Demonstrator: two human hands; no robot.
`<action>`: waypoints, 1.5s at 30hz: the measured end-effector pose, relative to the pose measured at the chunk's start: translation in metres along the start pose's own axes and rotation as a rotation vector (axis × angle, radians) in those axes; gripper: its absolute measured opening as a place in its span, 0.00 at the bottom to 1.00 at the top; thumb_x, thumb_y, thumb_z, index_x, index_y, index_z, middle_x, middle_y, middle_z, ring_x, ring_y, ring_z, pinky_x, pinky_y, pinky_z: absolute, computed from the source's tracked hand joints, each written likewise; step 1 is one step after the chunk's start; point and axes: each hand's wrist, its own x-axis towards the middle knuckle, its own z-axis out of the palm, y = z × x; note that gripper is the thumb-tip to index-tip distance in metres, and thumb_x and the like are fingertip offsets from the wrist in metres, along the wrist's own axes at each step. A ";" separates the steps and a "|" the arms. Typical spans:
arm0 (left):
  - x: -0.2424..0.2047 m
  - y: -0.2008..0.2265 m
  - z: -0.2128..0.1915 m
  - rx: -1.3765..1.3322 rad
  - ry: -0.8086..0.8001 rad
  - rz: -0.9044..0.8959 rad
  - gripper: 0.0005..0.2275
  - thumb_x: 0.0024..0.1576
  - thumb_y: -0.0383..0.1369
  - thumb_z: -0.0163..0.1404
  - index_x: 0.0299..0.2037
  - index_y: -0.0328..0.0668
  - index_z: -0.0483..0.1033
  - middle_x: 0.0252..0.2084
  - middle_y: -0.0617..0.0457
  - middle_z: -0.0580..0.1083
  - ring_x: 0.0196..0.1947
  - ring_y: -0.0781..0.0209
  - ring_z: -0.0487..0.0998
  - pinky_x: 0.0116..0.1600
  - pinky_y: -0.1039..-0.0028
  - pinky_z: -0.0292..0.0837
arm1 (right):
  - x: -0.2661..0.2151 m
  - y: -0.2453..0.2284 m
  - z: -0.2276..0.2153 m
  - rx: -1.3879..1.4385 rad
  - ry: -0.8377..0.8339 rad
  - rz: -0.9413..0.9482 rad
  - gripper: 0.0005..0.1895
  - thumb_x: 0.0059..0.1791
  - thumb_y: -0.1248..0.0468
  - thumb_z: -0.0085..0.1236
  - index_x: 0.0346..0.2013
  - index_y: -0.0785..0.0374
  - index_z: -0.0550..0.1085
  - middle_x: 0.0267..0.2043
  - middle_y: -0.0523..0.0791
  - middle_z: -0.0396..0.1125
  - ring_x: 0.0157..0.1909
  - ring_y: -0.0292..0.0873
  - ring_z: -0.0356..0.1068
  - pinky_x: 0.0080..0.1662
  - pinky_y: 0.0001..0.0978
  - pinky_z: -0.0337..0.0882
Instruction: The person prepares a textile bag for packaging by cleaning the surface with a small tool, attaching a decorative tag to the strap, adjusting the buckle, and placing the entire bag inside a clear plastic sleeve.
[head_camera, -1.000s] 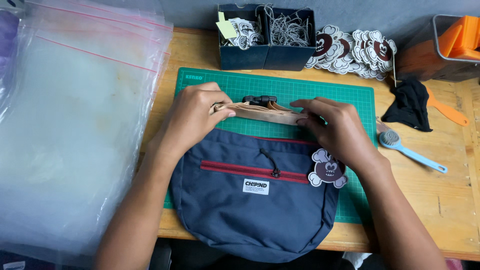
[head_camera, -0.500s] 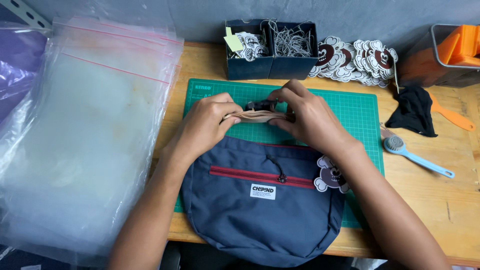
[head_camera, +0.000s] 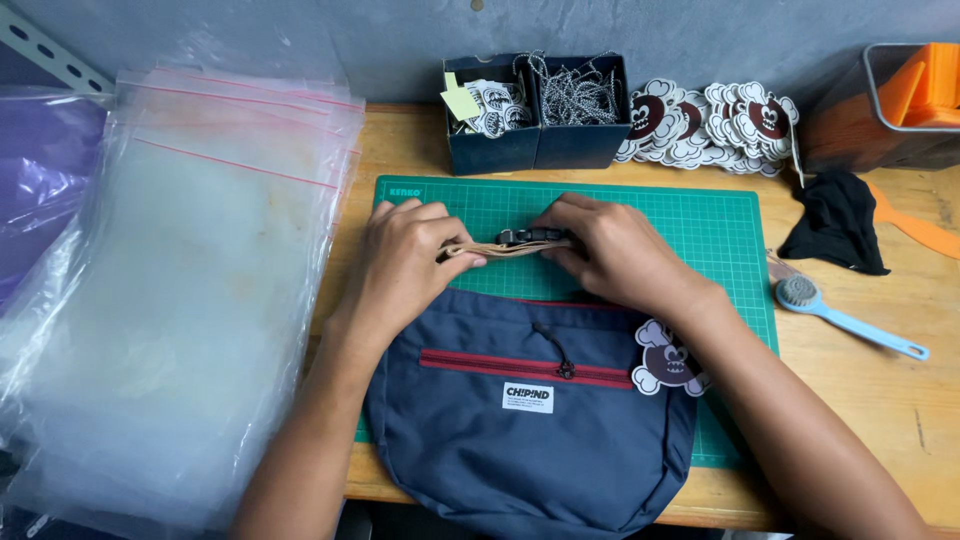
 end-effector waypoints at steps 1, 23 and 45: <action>0.000 0.001 0.001 0.002 -0.001 0.002 0.07 0.55 0.35 0.72 0.35 0.54 0.86 0.32 0.56 0.77 0.38 0.48 0.81 0.49 0.59 0.73 | -0.001 0.000 -0.001 0.001 0.003 0.001 0.14 0.51 0.65 0.71 0.50 0.59 0.80 0.43 0.49 0.75 0.46 0.66 0.81 0.46 0.58 0.80; -0.009 0.069 -0.010 0.011 -0.179 0.268 0.05 0.61 0.33 0.65 0.40 0.47 0.81 0.38 0.54 0.80 0.45 0.50 0.80 0.58 0.58 0.68 | -0.003 0.025 -0.016 0.135 -0.026 0.019 0.15 0.49 0.62 0.67 0.44 0.71 0.81 0.48 0.61 0.78 0.49 0.72 0.78 0.48 0.61 0.78; -0.001 0.070 0.001 -0.162 0.023 0.269 0.04 0.70 0.37 0.54 0.45 0.49 0.78 0.30 0.53 0.76 0.41 0.47 0.83 0.51 0.60 0.79 | -0.012 0.000 -0.040 0.818 -0.721 0.057 0.12 0.54 0.71 0.64 0.27 0.59 0.88 0.21 0.37 0.77 0.22 0.31 0.71 0.25 0.26 0.74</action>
